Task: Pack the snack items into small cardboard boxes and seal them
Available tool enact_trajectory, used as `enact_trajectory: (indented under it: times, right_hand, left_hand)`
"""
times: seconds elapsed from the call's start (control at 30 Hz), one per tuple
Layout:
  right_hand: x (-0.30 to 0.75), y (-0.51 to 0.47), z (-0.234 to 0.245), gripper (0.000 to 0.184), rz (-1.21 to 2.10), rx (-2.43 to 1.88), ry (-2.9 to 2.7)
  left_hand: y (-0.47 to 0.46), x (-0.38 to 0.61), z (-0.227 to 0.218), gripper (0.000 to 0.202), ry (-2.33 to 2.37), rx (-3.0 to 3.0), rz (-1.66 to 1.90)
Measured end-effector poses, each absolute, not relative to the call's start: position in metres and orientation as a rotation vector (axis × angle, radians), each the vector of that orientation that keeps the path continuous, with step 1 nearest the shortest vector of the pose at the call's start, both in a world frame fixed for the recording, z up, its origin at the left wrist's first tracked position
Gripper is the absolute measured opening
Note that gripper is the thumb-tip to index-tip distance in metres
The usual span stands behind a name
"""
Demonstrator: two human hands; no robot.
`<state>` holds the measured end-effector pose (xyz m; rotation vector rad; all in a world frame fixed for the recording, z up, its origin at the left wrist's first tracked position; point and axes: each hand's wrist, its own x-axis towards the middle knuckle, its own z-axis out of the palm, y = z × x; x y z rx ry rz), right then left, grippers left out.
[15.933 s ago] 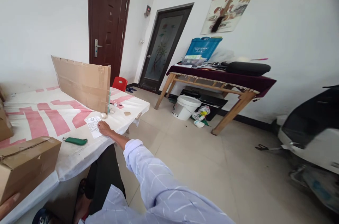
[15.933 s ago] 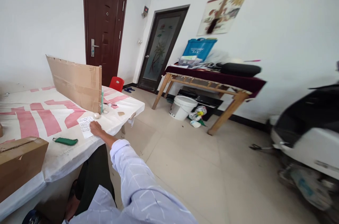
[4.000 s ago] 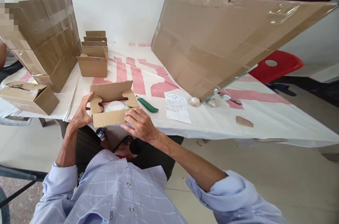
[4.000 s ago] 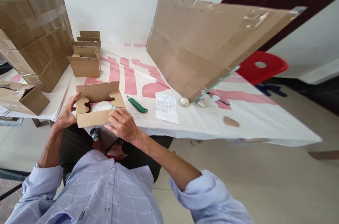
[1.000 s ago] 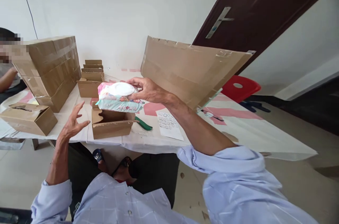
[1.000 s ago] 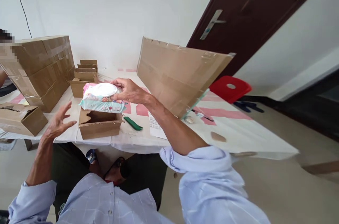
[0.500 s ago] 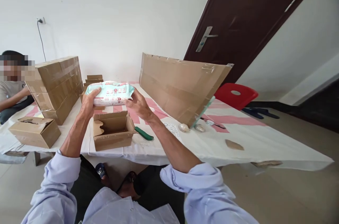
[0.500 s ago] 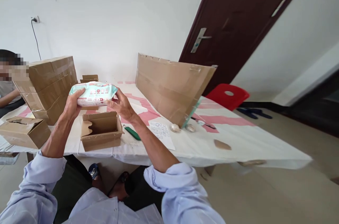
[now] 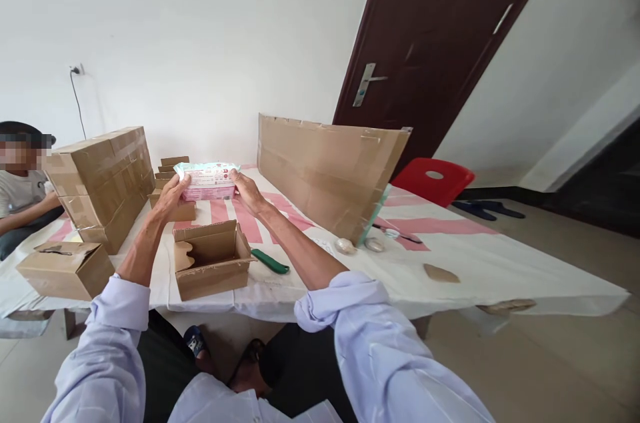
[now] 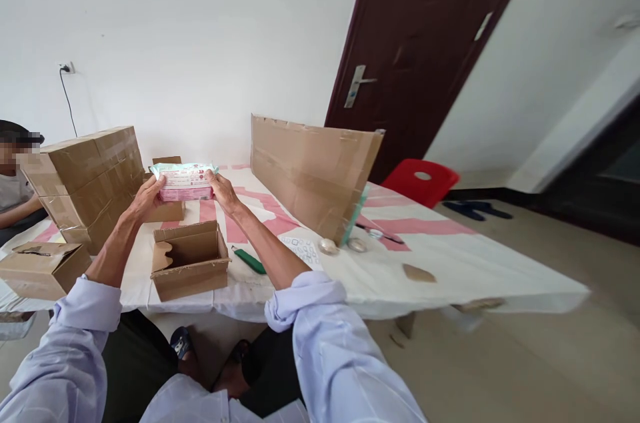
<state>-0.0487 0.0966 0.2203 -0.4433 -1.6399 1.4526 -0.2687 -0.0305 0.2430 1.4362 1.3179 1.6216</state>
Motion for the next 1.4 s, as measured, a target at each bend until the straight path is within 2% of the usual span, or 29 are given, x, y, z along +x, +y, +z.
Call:
enact_trajectory:
  times: [0.43,0.87,1.03,1.23,1.4]
  right_hand:
    - [-0.067,0.113,0.186,0.084,1.534,-0.482,-1.57]
    - [-0.078,0.127,0.142,0.074,1.579,-0.634,-1.502]
    - [-0.075,0.125,0.153,0.077,1.594,-0.531,-1.503]
    - [-0.063,0.121,0.187,0.082,1.48,-0.417,-1.5]
    - [-0.05,0.111,0.221,0.084,1.404,-0.338,-1.516]
  left_hand:
    - [-0.006,-0.282,0.205,0.072,1.304,1.236,1.612]
    - [0.003,-0.286,0.177,0.067,1.344,1.08,1.518]
    - [0.003,-0.284,0.187,0.07,1.343,1.111,1.547]
    - [-0.002,-0.275,0.22,0.069,1.284,1.234,1.631]
    - [-0.014,-0.261,0.253,0.079,1.187,1.448,1.688]
